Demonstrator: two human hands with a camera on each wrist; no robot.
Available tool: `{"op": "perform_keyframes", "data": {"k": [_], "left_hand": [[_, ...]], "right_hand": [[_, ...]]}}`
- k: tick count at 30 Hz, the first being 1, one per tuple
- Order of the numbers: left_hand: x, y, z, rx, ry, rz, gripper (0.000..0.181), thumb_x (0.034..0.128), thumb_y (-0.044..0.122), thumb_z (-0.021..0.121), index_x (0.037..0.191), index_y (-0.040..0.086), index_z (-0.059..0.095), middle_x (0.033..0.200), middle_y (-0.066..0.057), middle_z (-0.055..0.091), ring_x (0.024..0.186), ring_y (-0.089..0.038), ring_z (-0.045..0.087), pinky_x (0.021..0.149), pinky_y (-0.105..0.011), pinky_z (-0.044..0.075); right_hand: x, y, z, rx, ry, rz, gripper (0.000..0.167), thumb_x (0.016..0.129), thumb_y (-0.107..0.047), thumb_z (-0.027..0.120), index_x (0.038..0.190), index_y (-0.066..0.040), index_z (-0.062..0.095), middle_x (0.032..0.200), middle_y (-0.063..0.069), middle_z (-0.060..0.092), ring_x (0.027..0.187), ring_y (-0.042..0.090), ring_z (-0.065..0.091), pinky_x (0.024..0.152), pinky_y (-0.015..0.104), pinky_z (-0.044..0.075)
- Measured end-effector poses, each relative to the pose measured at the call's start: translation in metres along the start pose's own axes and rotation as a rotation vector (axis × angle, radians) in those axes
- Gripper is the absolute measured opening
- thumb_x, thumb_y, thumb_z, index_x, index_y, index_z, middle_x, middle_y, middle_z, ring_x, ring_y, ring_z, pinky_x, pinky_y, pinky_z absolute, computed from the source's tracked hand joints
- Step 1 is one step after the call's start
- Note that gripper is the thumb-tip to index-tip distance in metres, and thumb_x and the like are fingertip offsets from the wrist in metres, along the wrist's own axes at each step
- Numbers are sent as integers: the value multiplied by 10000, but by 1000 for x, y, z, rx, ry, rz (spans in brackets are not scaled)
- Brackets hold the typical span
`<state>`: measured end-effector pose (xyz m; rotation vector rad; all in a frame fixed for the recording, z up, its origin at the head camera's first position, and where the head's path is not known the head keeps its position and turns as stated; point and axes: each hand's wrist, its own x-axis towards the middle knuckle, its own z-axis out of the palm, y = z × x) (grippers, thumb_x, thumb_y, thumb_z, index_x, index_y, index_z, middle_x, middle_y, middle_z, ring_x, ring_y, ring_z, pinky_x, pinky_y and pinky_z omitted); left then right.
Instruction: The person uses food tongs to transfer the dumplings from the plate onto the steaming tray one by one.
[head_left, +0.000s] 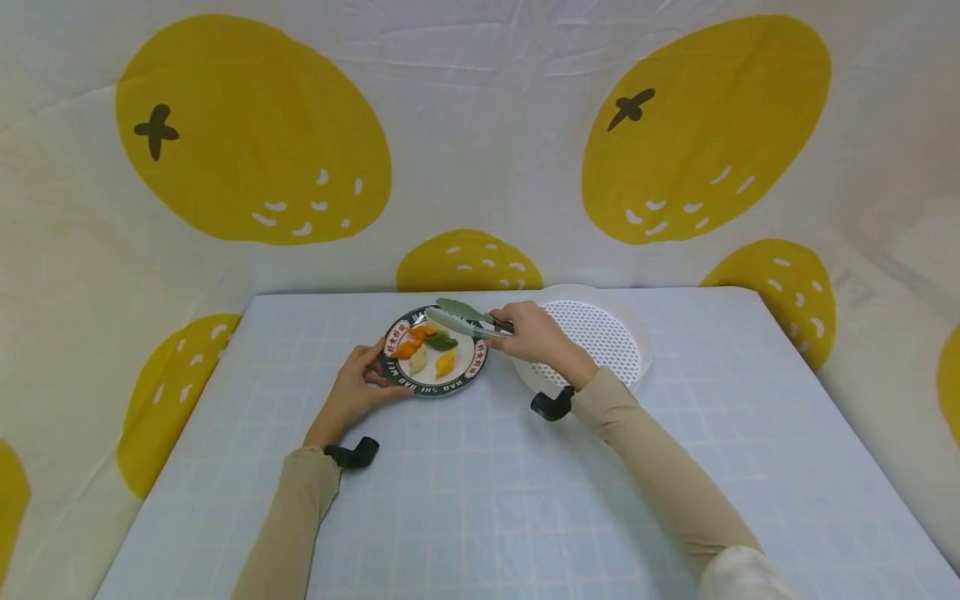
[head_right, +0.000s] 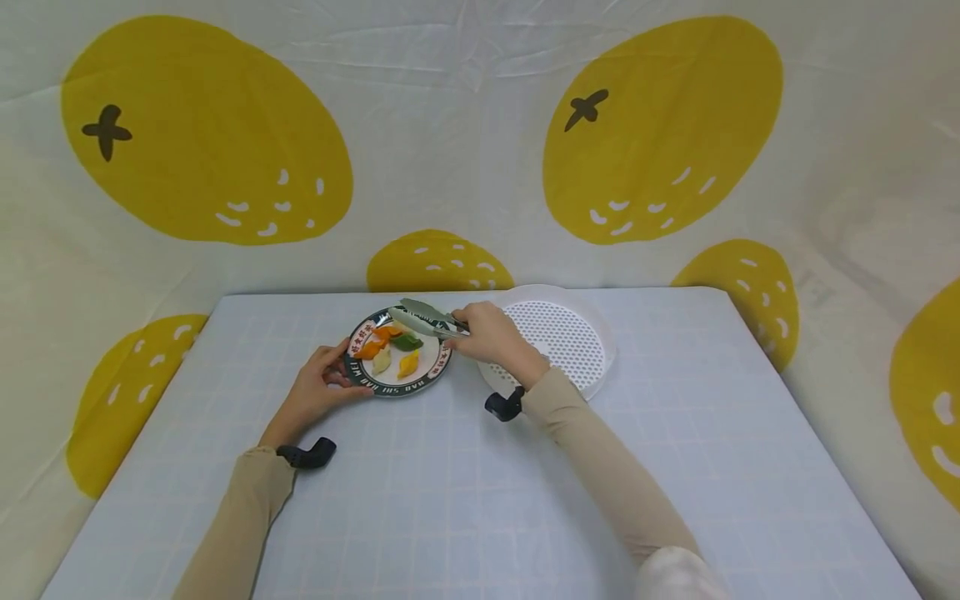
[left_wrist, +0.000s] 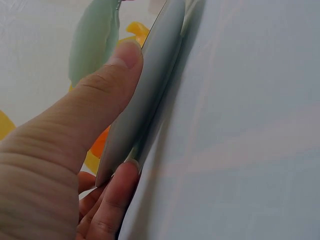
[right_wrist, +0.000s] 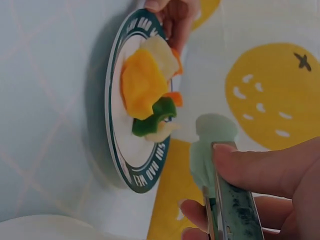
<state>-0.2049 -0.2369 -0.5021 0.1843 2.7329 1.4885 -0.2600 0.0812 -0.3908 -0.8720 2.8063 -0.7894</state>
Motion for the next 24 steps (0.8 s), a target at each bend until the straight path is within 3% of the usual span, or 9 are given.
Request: {"op": "perform_keyframes", "data": {"k": [4,10,17,24], "left_hand": [[0,1,0,11,2,-1,1128,678,490,888,1572,150,288,1181,-81,449,920,-226,562,822,-337,490],[0,1,0,24,5,17,1113,691,489,879,1570,145,289,1175,-78,451,910,-216,571,814,-306,497],[-1,0,-1,19,9,20,1111,693,480,884,1567,127,295,1200,-83,455,916,-222,553,801,-302,493],[1,-2,0,15,9,24,1110,689,483,883,1566,134,298,1180,-86,456,902,-219,565,799,-298,498]], "right_hand": [[10,-3,3,-52,-41,5,328,871,-223,760,1121,-15,721,827,49,651,646,155,445,567,260,318],[22,-9,4,-109,-90,42,183,855,-190,752,975,-53,736,714,40,573,578,141,365,523,266,267],[30,-23,-1,-221,-116,112,54,809,-139,697,787,-90,701,637,-5,508,565,143,399,495,285,314],[35,-37,-7,-310,-142,152,121,823,-147,687,916,-71,698,762,26,578,592,152,422,492,287,321]]}}
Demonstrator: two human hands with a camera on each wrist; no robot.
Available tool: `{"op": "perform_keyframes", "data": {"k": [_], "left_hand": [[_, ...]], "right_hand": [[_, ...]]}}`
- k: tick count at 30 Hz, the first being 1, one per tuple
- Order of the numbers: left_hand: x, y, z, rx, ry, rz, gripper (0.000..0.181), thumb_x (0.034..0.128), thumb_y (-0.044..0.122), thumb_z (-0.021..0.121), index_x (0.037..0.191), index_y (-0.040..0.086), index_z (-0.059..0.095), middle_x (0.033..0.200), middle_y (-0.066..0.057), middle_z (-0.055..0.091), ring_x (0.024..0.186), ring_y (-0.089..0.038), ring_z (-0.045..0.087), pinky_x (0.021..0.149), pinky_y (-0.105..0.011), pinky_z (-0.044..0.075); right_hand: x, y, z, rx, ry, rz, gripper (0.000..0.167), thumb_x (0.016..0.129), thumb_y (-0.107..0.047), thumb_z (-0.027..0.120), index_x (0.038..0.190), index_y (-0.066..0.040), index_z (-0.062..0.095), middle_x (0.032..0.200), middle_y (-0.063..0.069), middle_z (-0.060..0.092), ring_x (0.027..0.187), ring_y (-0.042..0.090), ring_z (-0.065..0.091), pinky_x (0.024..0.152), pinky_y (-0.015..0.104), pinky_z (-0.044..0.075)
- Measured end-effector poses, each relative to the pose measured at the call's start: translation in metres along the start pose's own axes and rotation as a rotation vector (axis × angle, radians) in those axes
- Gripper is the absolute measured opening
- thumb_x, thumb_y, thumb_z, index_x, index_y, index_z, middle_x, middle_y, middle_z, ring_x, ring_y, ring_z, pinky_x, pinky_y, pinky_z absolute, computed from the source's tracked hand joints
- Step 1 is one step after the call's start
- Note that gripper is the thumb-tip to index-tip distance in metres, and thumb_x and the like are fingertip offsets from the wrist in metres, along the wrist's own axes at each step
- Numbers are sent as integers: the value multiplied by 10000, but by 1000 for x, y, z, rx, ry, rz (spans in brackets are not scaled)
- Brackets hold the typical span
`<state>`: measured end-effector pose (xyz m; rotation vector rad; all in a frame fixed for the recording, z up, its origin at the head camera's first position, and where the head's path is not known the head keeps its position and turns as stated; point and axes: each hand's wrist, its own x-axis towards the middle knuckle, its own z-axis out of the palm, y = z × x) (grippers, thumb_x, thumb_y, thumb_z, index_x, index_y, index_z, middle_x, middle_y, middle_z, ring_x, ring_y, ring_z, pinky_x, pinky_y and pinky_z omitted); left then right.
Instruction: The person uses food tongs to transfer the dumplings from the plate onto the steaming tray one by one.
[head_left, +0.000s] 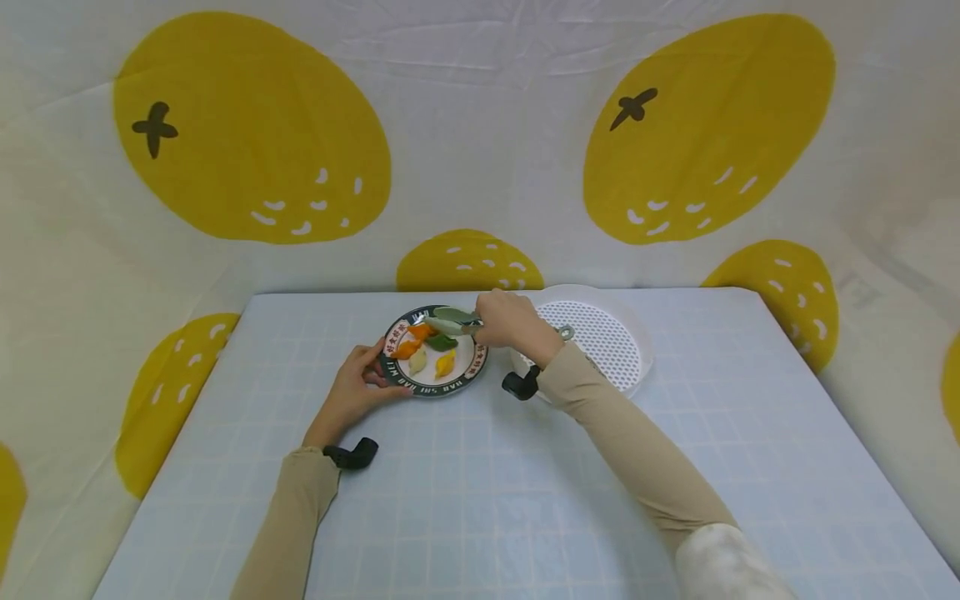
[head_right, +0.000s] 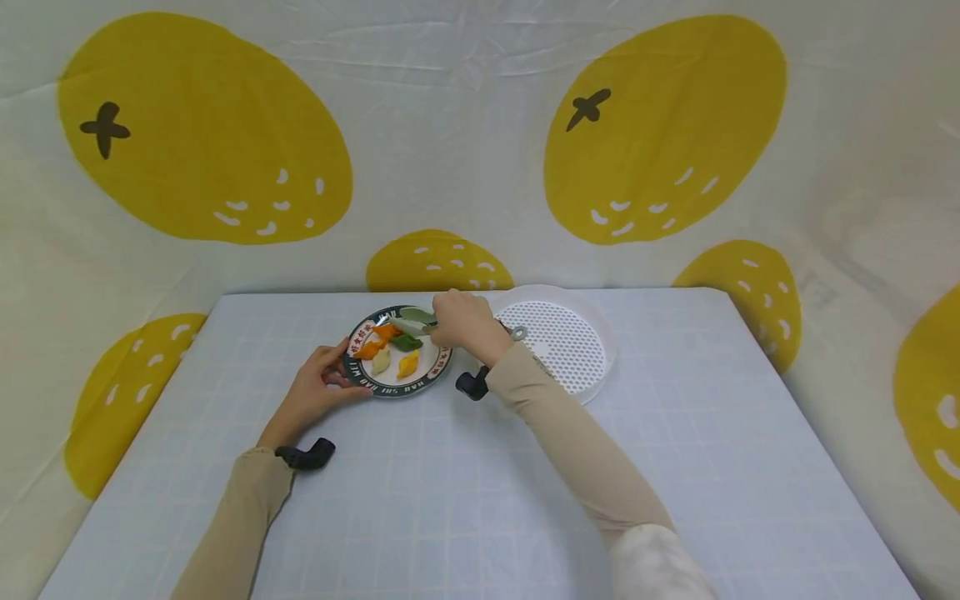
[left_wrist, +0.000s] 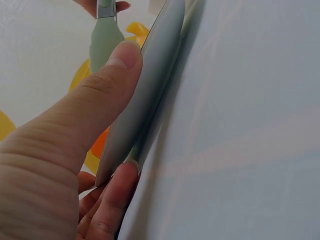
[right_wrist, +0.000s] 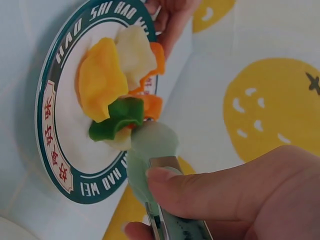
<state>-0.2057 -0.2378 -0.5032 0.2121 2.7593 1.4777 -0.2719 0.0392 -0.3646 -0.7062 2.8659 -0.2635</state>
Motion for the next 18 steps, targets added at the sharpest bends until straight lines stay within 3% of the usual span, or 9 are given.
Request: {"op": "perform_keyframes", "data": {"k": [5,13,18], "left_hand": [[1,0,1,4,-5,6,1108,693,475,884,1566,132,295,1172,-87,455,894,-217,574,795,-295,497],[1,-1,1,12,-3,12,1104,694,477,882,1565,134,296,1163,-84,456,886,-213,569,787,-279,493],[-1,2,-1,16,2,7,1100,700,457,887,1564,118,297,1192,-92,461,896,-220,549,779,-278,481]], "right_hand": [[0,-1,-1,-32,-19,11,175,828,-145,701,982,-62,699,831,37,625,623,160,455,507,291,359],[2,3,0,-20,-30,10,360,846,-163,705,1189,-55,705,1078,72,698,721,186,536,557,311,430],[1,5,4,17,-3,-13,312,826,-91,663,1126,-63,744,1021,69,696,664,165,481,520,288,382]]}}
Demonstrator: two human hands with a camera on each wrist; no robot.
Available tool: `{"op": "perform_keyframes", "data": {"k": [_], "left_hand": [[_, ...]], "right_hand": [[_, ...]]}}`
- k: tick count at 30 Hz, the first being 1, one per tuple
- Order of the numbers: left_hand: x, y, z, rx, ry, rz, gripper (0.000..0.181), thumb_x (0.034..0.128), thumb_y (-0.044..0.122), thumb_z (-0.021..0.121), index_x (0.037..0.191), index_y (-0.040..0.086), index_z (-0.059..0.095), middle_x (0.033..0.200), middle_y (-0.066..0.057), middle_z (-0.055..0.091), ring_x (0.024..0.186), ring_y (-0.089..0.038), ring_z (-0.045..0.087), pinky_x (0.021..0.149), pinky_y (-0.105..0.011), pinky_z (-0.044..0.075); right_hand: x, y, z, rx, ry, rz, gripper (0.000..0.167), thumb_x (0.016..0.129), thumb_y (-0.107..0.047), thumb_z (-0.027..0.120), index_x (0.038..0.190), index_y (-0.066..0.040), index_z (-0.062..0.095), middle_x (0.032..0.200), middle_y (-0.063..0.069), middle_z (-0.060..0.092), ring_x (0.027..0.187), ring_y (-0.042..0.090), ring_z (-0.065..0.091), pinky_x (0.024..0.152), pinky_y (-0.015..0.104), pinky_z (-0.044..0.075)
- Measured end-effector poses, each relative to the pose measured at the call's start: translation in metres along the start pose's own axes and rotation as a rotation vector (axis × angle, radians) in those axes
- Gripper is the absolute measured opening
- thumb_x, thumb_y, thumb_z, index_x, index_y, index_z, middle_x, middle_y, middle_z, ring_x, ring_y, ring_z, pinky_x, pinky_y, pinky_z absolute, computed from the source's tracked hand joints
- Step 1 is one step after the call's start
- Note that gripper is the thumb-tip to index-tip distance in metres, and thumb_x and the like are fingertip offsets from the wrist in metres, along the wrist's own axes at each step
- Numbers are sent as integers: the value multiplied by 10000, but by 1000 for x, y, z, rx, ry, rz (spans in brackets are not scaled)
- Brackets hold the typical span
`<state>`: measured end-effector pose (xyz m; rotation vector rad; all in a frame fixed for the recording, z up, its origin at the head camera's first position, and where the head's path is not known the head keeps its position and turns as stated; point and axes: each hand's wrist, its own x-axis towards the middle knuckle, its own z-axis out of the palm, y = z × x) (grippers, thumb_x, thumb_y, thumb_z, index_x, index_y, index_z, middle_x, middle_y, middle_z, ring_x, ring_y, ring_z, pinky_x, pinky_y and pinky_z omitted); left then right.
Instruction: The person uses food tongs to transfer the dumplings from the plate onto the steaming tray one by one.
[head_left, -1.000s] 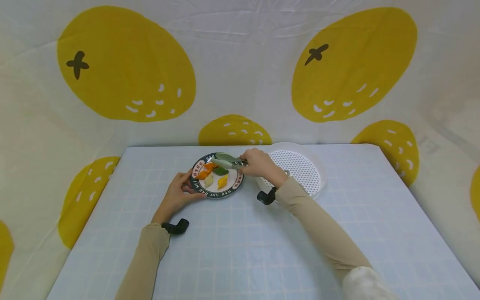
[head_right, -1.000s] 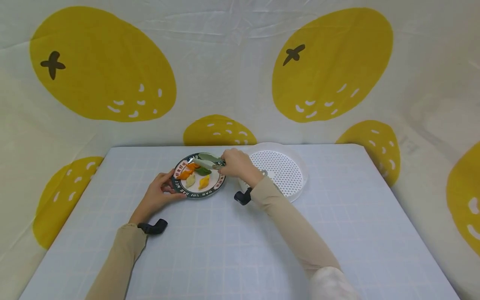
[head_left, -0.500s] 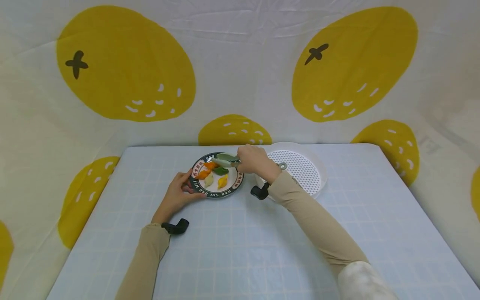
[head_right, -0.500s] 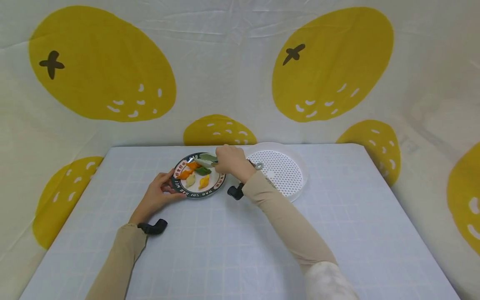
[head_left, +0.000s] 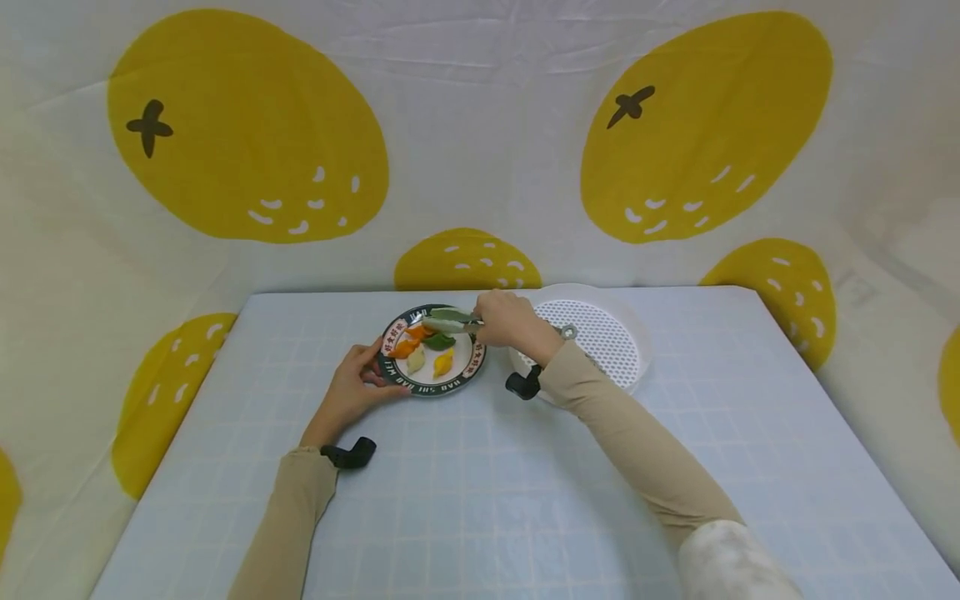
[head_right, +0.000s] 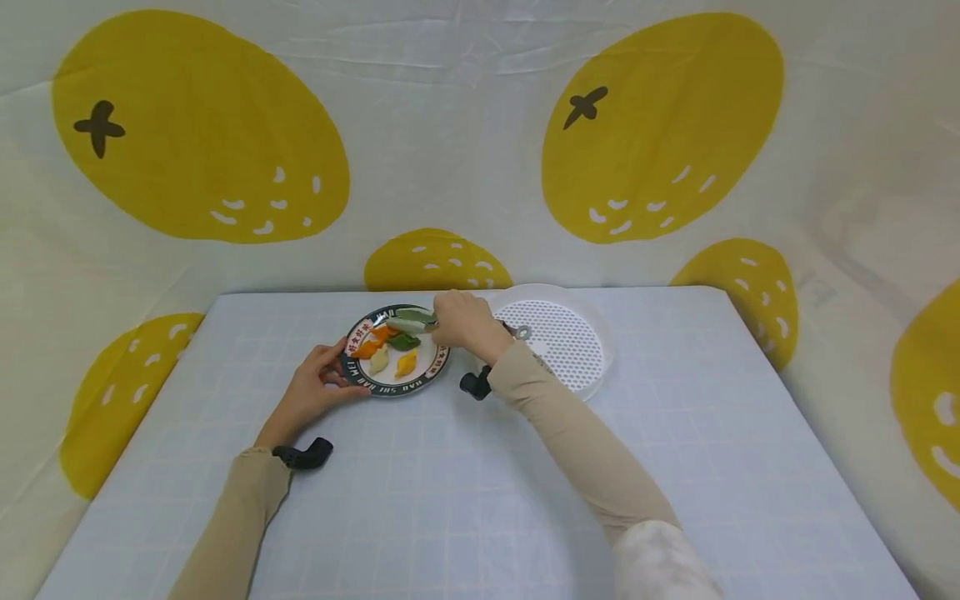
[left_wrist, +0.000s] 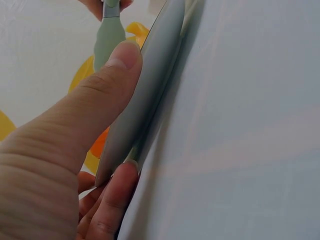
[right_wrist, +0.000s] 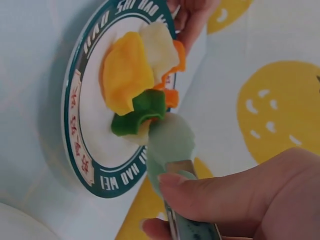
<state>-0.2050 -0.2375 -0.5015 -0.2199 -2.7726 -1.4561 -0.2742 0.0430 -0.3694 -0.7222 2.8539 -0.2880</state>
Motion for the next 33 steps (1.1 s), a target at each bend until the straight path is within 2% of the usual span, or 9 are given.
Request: {"op": "perform_keyframes", "data": {"k": [3,6,10,19,26,33], "left_hand": [[0,0,0,6,-1,-5,1106,699,467,885,1565,117,294,1195,-90,461,898,-215,547,780,-281,477],[0,-2,0,8,1,-6,1109,697,481,881,1566,124,293,1204,-79,459,900,-210,538,777,-274,474],[2,-2,0,-7,0,6,1109,690,487,884,1565,136,300,1198,-82,460,903,-221,531,771,-267,480],[1,-3,0,3,-7,-10,1128,679,534,870,1568,150,293,1222,-82,453,909,-222,518,780,-299,468],[2,-2,0,7,-11,-28,1144,668,565,862,1571,160,287,1214,-84,447,914,-230,517,792,-326,457],[2,-2,0,8,-12,-24,1138,677,553,862,1572,158,280,1212,-85,448,922,-226,513,795,-319,458]], "right_hand": [[-2,2,2,25,24,-18,218,819,-40,631,982,-69,774,848,60,642,593,140,393,489,261,311],[-3,4,4,49,54,-40,217,827,-2,606,946,-63,777,767,59,603,564,129,347,485,249,277],[-3,7,6,78,88,-40,282,841,19,605,1052,-52,779,822,58,650,551,123,360,483,240,277],[-7,13,7,91,108,-52,261,863,16,581,1010,-55,785,778,56,624,554,132,376,486,240,286],[-10,16,4,70,139,-81,184,834,12,592,821,-84,748,666,23,538,568,139,372,496,249,280],[-13,18,7,71,126,-87,122,785,14,613,764,-83,684,632,11,466,567,138,331,493,257,255]]}}
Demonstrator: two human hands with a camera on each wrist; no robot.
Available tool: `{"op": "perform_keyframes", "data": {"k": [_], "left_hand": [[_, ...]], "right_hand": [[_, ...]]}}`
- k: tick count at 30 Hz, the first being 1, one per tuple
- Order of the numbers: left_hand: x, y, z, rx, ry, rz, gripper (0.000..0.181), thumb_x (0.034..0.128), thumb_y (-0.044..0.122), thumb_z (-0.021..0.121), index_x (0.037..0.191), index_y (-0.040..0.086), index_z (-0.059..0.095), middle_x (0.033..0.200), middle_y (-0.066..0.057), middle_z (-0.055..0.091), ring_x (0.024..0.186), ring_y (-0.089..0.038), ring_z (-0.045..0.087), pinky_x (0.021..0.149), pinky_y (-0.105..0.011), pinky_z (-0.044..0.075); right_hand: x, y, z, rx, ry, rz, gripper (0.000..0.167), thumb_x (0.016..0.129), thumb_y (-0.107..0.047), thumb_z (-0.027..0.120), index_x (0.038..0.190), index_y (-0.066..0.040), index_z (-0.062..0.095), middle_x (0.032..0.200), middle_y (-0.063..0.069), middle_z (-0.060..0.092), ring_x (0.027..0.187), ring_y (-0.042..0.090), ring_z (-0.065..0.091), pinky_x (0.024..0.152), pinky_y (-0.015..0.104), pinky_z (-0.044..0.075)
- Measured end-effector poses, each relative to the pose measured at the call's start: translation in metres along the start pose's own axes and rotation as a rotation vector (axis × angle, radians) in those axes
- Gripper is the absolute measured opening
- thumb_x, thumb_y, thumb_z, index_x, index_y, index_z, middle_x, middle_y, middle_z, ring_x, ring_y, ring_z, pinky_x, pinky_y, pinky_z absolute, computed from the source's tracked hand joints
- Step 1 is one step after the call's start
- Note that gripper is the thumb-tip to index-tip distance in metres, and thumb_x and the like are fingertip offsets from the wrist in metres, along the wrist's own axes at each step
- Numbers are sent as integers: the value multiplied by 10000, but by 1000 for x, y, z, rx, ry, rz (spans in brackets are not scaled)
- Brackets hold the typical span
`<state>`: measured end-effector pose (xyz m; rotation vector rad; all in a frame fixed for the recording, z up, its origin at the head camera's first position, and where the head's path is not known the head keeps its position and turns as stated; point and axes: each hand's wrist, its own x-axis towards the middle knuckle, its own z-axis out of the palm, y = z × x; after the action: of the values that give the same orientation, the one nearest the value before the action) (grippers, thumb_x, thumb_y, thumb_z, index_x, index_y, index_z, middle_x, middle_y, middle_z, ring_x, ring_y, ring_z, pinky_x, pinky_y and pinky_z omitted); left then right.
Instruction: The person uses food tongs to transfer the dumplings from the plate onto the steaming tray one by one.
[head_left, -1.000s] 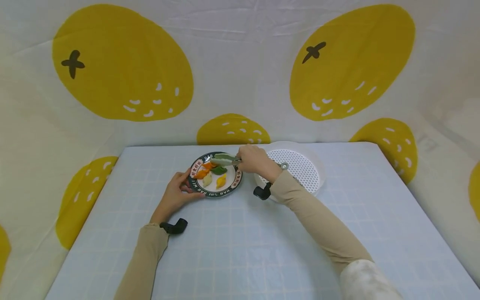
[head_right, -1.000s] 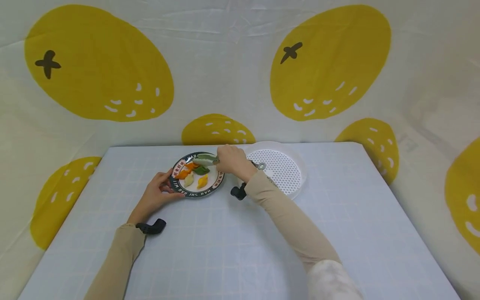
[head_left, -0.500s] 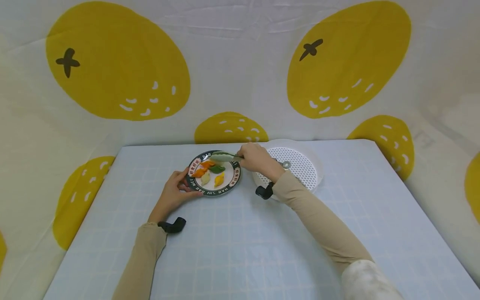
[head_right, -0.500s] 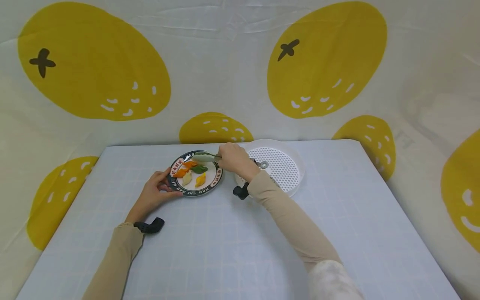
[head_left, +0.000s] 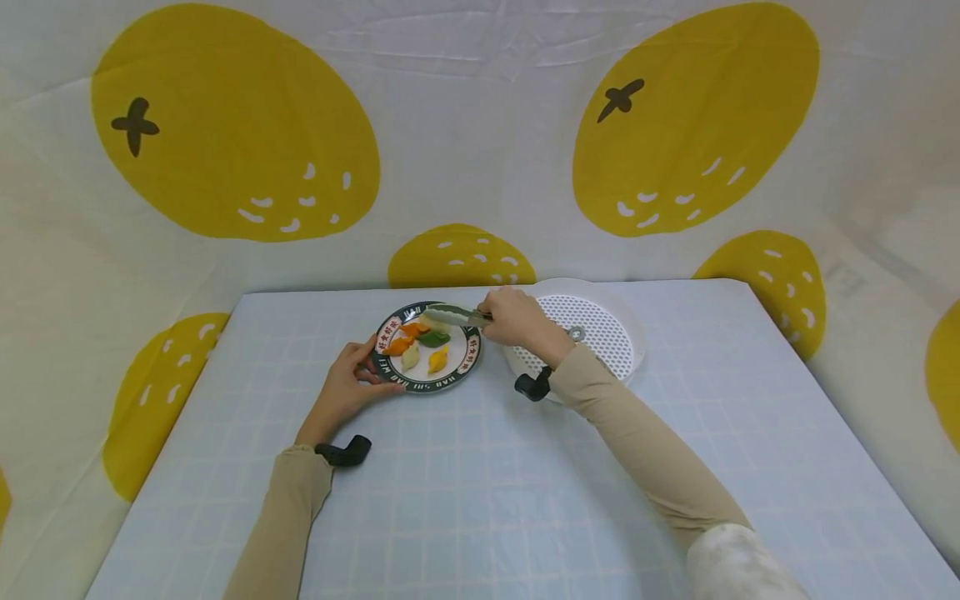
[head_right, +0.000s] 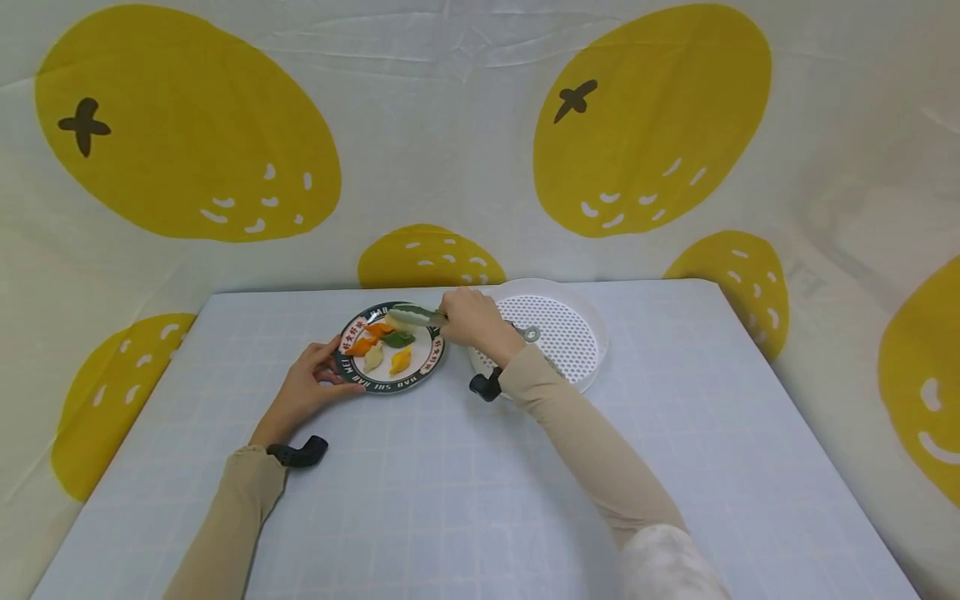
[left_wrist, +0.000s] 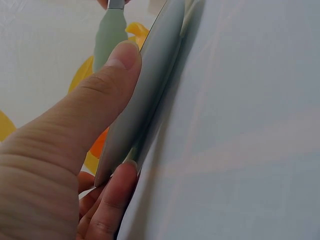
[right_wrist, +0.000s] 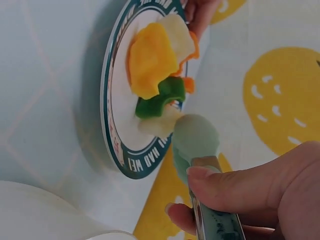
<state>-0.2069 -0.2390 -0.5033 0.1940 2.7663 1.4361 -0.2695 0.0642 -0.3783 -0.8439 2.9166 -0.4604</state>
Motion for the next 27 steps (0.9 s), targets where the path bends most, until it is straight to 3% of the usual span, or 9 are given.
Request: {"op": "perform_keyframes", "data": {"k": [4,13,27], "left_hand": [[0,0,0,-1,0,0,1139,678,551,863,1573,161,278,1211,-82,448,931,-224,506,797,-322,457],[0,1,1,4,1,3,1130,687,544,859,1573,159,275,1229,-90,446,938,-225,506,800,-311,462],[0,-1,0,-26,5,24,1131,677,497,885,1569,141,288,1229,-81,454,925,-215,537,771,-246,484]], "right_hand": [[-1,2,1,1,-9,0,93,783,-3,632,790,-77,687,635,20,484,558,141,342,483,261,271],[-3,4,2,-2,12,-8,195,835,4,634,950,-54,781,694,42,586,573,160,399,486,261,315],[-21,15,-20,12,98,-46,87,875,-42,668,899,-87,738,788,53,645,644,196,502,557,304,394]]}}
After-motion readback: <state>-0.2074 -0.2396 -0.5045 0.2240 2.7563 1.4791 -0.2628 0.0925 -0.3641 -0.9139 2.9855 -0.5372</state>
